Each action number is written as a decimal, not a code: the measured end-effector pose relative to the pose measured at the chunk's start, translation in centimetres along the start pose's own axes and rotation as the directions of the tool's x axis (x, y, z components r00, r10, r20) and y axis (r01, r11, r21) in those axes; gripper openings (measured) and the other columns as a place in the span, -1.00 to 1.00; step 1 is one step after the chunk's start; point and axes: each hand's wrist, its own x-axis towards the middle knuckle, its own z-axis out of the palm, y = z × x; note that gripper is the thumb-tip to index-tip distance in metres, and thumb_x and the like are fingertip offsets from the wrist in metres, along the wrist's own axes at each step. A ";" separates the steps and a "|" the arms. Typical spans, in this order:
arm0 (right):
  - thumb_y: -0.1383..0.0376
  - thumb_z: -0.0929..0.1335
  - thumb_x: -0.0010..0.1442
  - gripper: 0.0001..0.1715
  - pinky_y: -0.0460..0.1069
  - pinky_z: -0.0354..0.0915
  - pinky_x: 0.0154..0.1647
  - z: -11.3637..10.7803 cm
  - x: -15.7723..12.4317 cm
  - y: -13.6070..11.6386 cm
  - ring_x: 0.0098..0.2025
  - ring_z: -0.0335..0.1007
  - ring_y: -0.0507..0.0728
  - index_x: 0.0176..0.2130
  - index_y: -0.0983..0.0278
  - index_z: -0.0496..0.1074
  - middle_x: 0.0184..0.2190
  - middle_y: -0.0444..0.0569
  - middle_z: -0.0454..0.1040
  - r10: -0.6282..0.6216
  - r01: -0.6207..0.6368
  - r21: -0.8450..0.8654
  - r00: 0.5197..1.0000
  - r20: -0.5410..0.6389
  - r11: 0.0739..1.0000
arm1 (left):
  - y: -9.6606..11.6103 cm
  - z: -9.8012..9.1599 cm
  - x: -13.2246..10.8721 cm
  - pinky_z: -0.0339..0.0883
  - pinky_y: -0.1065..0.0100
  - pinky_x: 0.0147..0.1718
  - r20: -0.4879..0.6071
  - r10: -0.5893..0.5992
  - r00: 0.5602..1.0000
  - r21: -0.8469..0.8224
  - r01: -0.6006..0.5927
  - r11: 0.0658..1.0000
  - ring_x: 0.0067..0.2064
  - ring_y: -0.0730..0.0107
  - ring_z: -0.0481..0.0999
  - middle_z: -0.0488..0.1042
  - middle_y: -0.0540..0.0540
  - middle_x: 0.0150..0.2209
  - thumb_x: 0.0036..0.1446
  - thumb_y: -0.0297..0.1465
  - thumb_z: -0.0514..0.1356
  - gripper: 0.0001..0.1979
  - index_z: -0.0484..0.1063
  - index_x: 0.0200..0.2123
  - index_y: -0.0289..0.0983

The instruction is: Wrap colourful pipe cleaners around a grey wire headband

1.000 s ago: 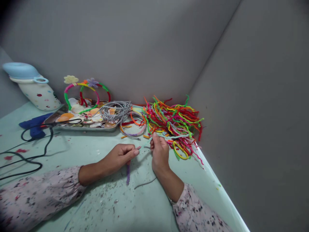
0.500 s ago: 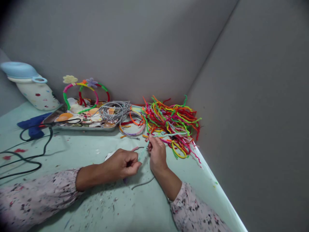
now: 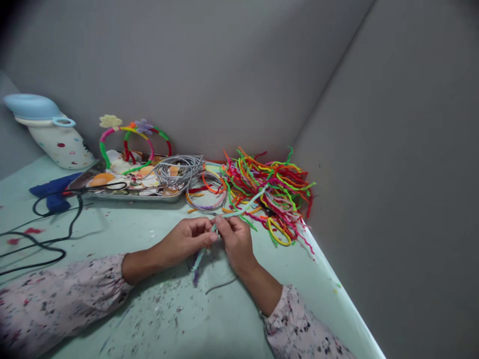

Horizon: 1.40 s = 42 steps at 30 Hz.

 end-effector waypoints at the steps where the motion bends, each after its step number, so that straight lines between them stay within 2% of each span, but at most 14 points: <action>1: 0.05 0.40 0.06 -0.66 -0.07 0.14 -0.50 0.0 0.1 0.1 -0.56 0.15 0.01 -0.43 0.29 0.49 -0.63 -0.19 0.31 0.006 -0.006 0.012 1.000 -0.015 1.000 | -0.1 0.1 0.0 0.04 0.49 -0.57 0.008 -0.013 1.000 -0.004 0.013 1.000 -0.55 0.59 0.17 0.26 0.06 -0.58 0.08 -0.19 0.19 -0.67 0.26 -0.53 -0.32; 6: 0.03 0.37 0.10 -0.66 -0.10 0.03 -0.56 -0.3 0.9 0.3 -0.59 0.06 -0.03 -0.42 0.27 0.45 -0.65 -0.23 0.23 0.007 0.008 0.129 0.993 -0.114 0.992 | -0.4 -0.1 0.0 -0.03 0.52 -0.62 0.034 -0.081 0.996 -0.022 0.082 0.996 -0.61 0.62 0.13 0.19 0.13 -0.63 0.10 -0.17 0.16 -0.69 0.26 -0.46 -0.31; 10: 0.01 0.36 0.11 -0.61 -0.09 0.00 -0.56 -0.7 1.4 0.2 -0.60 0.03 -0.03 -0.51 0.26 0.38 -0.67 -0.24 0.19 -0.034 0.048 0.070 0.980 -0.195 0.996 | 0.1 0.0 -0.3 -0.03 0.51 -0.62 0.015 -0.076 0.997 0.089 0.075 0.993 -0.61 0.59 0.10 0.15 0.13 -0.66 0.16 -0.15 0.08 -0.67 0.33 -0.44 -0.32; 12: 0.01 0.35 0.12 -0.59 -0.08 0.00 -0.56 -1.0 1.6 0.0 -0.60 0.02 -0.02 -0.54 0.26 0.36 -0.68 -0.25 0.16 -0.055 0.059 0.012 0.977 -0.206 0.998 | 0.5 0.3 -0.4 0.03 0.50 -0.59 0.011 -0.054 0.998 0.178 0.051 0.983 -0.57 0.55 0.15 0.20 0.10 -0.63 0.20 -0.20 0.03 -0.68 0.41 -0.37 -0.32; 15: 0.02 0.34 0.14 -0.59 -0.07 0.00 -0.54 -1.2 1.5 -0.4 -0.59 0.01 -0.02 -0.55 0.26 0.38 -0.68 -0.25 0.13 -0.089 0.075 -0.078 0.977 -0.193 0.994 | 1.0 0.8 -0.8 0.15 0.46 -0.46 0.010 0.004 1.000 0.341 -0.007 0.940 -0.44 0.46 0.30 0.38 0.00 -0.51 0.23 -0.27 -0.01 -0.68 0.47 -0.34 -0.30; 18: 0.06 0.33 0.16 -0.58 -0.06 0.00 -0.51 -1.3 1.4 -0.7 -0.58 0.00 -0.01 -0.58 0.27 0.35 -0.68 -0.25 0.12 -0.130 0.096 -0.184 0.975 -0.180 0.978 | 1.2 1.3 -1.2 0.15 0.41 -0.43 -0.008 0.003 1.000 0.555 0.002 0.832 -0.41 0.38 0.37 0.44 -0.05 -0.47 0.25 -0.28 -0.04 -0.67 0.47 -0.35 -0.28; 21: 0.09 0.31 0.18 -0.59 -0.06 0.01 -0.49 -1.2 1.3 -0.8 -0.57 0.02 0.00 -0.58 0.27 0.37 -0.68 -0.25 0.12 -0.158 0.107 -0.279 0.974 -0.164 0.954 | 1.3 1.7 -1.6 0.08 0.38 -0.48 -0.015 -0.005 1.000 0.781 0.015 0.625 -0.49 0.33 0.38 0.44 -0.09 -0.50 0.26 -0.26 -0.06 -0.67 0.43 -0.33 -0.25; 23: 0.09 0.31 0.18 -0.60 -0.06 0.01 -0.49 -1.1 1.2 -0.7 -0.56 0.02 0.00 -0.56 0.27 0.39 -0.68 -0.24 0.12 -0.151 0.097 -0.295 0.975 -0.164 0.951 | 1.4 1.9 -1.9 0.04 0.37 -0.50 0.007 -0.013 1.000 0.851 0.001 0.526 -0.51 0.30 0.39 0.45 -0.12 -0.51 0.27 -0.26 -0.10 -0.66 0.42 -0.31 -0.24; 27: 0.08 0.32 0.16 -0.62 -0.07 -0.01 -0.52 -1.0 1.2 -0.4 -0.58 -0.01 -0.01 -0.55 0.27 0.39 -0.69 -0.25 0.10 -0.098 0.054 -0.226 0.978 -0.186 0.973 | 1.6 2.3 -2.4 0.00 0.36 -0.52 0.031 -0.034 0.999 0.880 -0.011 0.474 -0.52 0.27 0.40 0.47 -0.15 -0.50 0.28 -0.27 -0.12 -0.65 0.41 -0.31 -0.25; 30: 0.07 0.33 0.15 -0.63 -0.07 -0.03 -0.55 -1.1 1.3 -0.2 -0.59 -0.03 -0.01 -0.52 0.26 0.40 -0.68 -0.26 0.09 -0.064 0.040 -0.133 0.982 -0.180 0.990 | 1.5 2.6 -2.6 -0.03 0.36 -0.52 0.014 -0.032 0.999 0.846 0.005 0.533 -0.52 0.30 0.39 0.45 -0.12 -0.51 0.28 -0.28 -0.11 -0.66 0.41 -0.33 -0.25; 33: 0.04 0.33 0.15 -0.63 -0.08 -0.04 -0.57 -1.0 1.3 -0.1 -0.61 -0.05 -0.02 -0.50 0.25 0.39 -0.69 -0.26 0.09 -0.031 0.029 -0.015 0.987 -0.157 0.999 | 1.4 2.6 -2.5 0.00 0.38 -0.52 0.005 -0.017 1.000 0.730 0.008 0.683 -0.51 0.37 0.36 0.40 -0.06 -0.55 0.26 -0.25 -0.06 -0.69 0.41 -0.33 -0.27; 37: 0.04 0.33 0.15 -0.64 -0.08 0.02 -0.56 -0.7 0.8 -0.5 -0.61 -0.01 -0.02 -0.48 0.24 0.41 -0.68 -0.25 0.14 -0.049 0.050 0.000 0.992 -0.117 0.999 | 1.3 2.4 -2.1 0.10 0.44 -0.51 -0.048 -0.007 0.999 0.418 0.027 0.908 -0.50 0.43 0.37 0.39 0.02 -0.52 0.19 -0.17 0.05 -0.68 0.35 -0.12 -0.26; 39: 0.05 0.33 0.15 -0.65 -0.08 0.06 -0.53 -0.6 0.5 -0.7 -0.59 0.05 -0.01 -0.46 0.25 0.44 -0.66 -0.23 0.19 -0.077 0.073 -0.076 0.995 -0.056 0.994 | 1.1 2.4 -1.9 0.12 0.46 -0.56 -0.053 -0.058 0.997 0.226 0.069 0.972 -0.55 0.46 0.34 0.35 0.06 -0.57 0.19 -0.15 0.05 -0.68 0.32 -0.16 -0.27; 42: 0.09 0.37 0.13 -0.69 -0.09 0.09 -0.50 -0.4 0.2 -0.7 -0.56 0.09 -0.02 -0.47 0.26 0.44 -0.64 -0.23 0.21 -0.096 0.095 -0.097 0.995 -0.006 0.991 | 0.8 2.3 -1.7 0.06 0.49 -0.64 -0.021 -0.133 0.991 0.017 0.133 0.991 -0.64 0.55 0.22 0.27 0.10 -0.63 0.19 -0.12 0.03 -0.69 0.28 -0.33 -0.27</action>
